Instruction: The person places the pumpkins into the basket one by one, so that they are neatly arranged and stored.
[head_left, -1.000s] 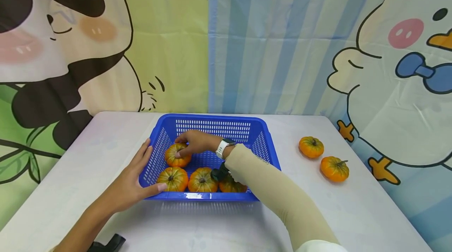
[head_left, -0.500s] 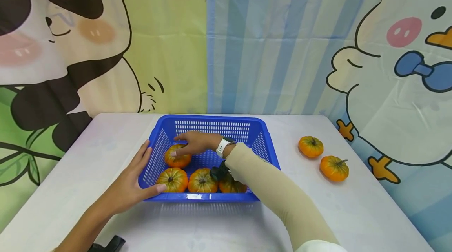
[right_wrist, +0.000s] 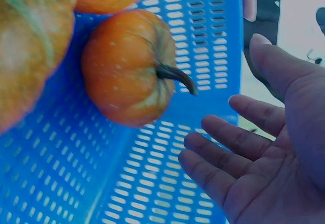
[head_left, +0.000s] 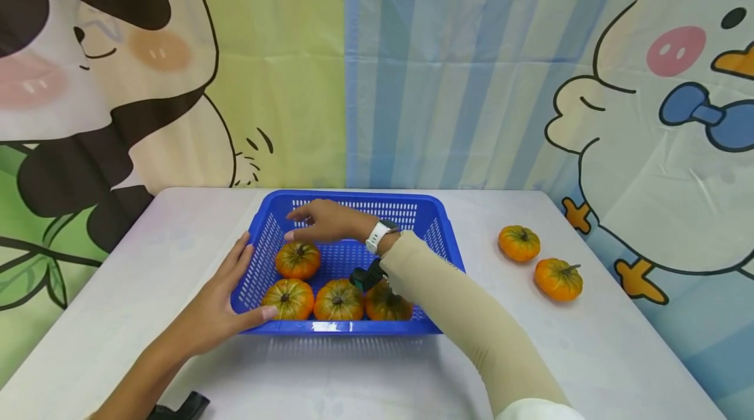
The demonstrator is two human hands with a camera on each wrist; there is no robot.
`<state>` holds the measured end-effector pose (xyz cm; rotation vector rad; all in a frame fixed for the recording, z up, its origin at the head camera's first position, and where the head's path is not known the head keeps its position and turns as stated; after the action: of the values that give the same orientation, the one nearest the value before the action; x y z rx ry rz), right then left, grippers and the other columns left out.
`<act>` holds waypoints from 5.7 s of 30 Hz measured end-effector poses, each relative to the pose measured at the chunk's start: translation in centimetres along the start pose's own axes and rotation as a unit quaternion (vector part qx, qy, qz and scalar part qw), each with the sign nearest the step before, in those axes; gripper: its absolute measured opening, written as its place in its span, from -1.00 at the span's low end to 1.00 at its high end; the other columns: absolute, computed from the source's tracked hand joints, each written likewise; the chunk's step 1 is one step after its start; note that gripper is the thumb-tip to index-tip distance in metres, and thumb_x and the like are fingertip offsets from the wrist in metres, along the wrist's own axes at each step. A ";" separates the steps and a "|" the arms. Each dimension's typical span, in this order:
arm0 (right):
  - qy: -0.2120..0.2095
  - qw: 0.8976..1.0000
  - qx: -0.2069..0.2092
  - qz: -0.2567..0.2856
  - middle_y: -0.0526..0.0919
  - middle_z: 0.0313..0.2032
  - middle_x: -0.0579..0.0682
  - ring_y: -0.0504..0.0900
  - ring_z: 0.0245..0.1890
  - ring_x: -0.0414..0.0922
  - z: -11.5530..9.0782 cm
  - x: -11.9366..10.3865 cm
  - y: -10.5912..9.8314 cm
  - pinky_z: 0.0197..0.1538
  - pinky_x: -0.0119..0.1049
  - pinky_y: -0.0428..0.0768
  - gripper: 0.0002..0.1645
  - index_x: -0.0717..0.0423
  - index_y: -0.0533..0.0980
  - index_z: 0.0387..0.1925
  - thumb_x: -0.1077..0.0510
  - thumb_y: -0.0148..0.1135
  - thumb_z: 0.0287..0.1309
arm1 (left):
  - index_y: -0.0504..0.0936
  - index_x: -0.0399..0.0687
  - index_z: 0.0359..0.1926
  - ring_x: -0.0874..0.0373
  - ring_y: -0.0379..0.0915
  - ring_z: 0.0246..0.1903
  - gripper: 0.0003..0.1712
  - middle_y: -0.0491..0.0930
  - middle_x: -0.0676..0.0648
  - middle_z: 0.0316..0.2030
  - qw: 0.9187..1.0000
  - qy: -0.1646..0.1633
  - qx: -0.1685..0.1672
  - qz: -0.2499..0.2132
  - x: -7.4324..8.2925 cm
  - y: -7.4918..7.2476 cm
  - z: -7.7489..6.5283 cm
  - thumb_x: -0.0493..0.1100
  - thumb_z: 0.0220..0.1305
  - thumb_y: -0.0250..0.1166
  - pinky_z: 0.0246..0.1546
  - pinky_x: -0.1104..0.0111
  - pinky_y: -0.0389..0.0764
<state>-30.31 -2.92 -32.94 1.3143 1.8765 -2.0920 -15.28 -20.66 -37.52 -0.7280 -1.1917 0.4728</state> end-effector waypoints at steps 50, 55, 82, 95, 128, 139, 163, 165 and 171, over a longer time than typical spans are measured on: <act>0.082 0.971 0.219 0.041 0.54 0.18 0.06 0.48 0.21 -0.01 -15.1 6.5 -9.4 0.23 -0.03 0.44 -0.46 0.12 0.47 0.26 -0.09 0.04 0.42 | -0.15 -0.23 0.52 -0.34 -0.31 0.44 0.22 -0.37 -0.07 0.53 1.000 -0.001 0.001 -0.016 0.1 -0.1 0.1 0.10 0.10 0.42 0.18 -0.40 0.01; 0.076 0.961 0.264 0.036 0.55 0.17 0.10 0.49 0.18 0.04 -17.4 6.8 -10.0 0.22 0.04 0.43 -0.45 0.15 0.47 0.26 -0.09 0.05 0.41 | -0.15 -0.23 0.52 -0.33 -0.31 0.44 0.21 -0.37 -0.08 0.53 1.000 -0.004 0.000 -0.013 0.1 0.0 0.1 0.10 0.10 0.42 0.18 -0.40 0.02; 0.219 0.903 0.364 0.061 0.55 0.16 0.15 0.51 0.14 0.14 -30.1 12.8 -10.6 0.19 0.13 0.43 -0.37 0.10 0.43 0.30 -0.19 0.01 0.40 | -0.14 -0.21 0.53 -0.35 -0.28 0.43 0.21 -0.36 -0.09 0.53 1.000 -0.010 -0.001 -0.001 0.5 -0.3 0.1 0.12 0.09 0.41 0.16 -0.39 0.07; 0.245 0.883 0.399 0.027 0.55 0.13 0.22 0.55 0.06 0.17 -35.3 14.5 -9.7 0.16 0.25 0.40 -0.32 0.20 0.42 0.28 -0.21 -0.02 0.41 | -0.14 -0.21 0.52 -0.35 -0.28 0.43 0.21 -0.36 -0.10 0.53 1.000 -0.009 0.000 -0.005 0.7 -0.4 0.0 0.11 0.10 0.40 0.17 -0.39 0.05; 0.410 0.838 0.345 0.100 0.14 0.38 0.39 0.10 0.30 0.46 -43.8 23.6 -2.7 0.04 0.52 0.22 0.09 0.11 -0.03 0.52 -0.50 -0.10 0.24 | -0.13 -0.27 0.51 -0.32 -0.32 0.44 0.20 -0.39 -0.06 0.53 1.000 -0.002 -0.002 -0.014 0.4 -0.1 0.1 0.09 0.11 0.41 0.19 -0.39 0.01; 0.378 0.873 0.283 0.123 0.17 0.37 0.39 0.15 0.29 0.42 -43.8 24.0 -2.2 0.13 0.44 0.26 0.00 0.18 0.03 0.50 -0.37 -0.01 0.31 | -0.13 -0.24 0.52 -0.34 -0.30 0.44 0.20 -0.37 -0.07 0.53 1.000 -0.009 0.000 -0.005 0.3 -0.1 -0.1 0.12 0.11 0.40 0.18 -0.39 0.04; 0.409 0.875 0.242 0.088 0.35 0.24 0.43 0.46 0.03 0.20 -42.9 23.8 -2.7 -0.07 0.07 0.59 0.04 0.33 0.27 0.36 -0.44 0.04 0.22 | -0.12 -0.21 0.52 -0.36 -0.26 0.43 0.21 -0.36 -0.10 0.53 1.000 -0.014 0.002 0.005 0.6 -0.2 0.0 0.13 0.09 0.40 0.17 -0.39 0.06; 0.413 0.876 0.234 0.082 0.35 0.24 0.43 0.45 0.05 0.22 -42.9 23.7 -3.0 -0.07 0.12 0.57 0.03 0.31 0.28 0.36 -0.45 0.02 0.22 | -0.13 -0.20 0.52 -0.35 -0.26 0.43 0.21 -0.36 -0.09 0.53 1.000 -0.015 0.001 0.004 0.6 -0.2 0.0 0.14 0.09 0.40 0.17 -0.39 0.06; 0.396 0.887 0.216 0.094 0.30 0.28 0.41 0.32 0.15 0.31 -42.5 23.1 -4.2 0.00 0.39 0.40 -0.02 0.24 0.23 0.40 -0.42 -0.02 0.28 | -0.13 -0.20 0.52 -0.36 -0.26 0.43 0.22 -0.36 -0.09 0.53 1.000 -0.013 0.003 0.006 0.8 -0.2 -0.1 0.14 0.09 0.41 0.16 -0.40 0.06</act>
<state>-24.06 44.74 -39.49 2.6536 1.3511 -2.1072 -14.97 -20.34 -36.86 -0.7263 -1.2099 0.4967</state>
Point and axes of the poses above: each hand's wrist, its own z-axis towards the middle knuckle, its own y-axis out of the palm, x = y × z, the point moved 3 cm from there along z, towards the middle knuckle
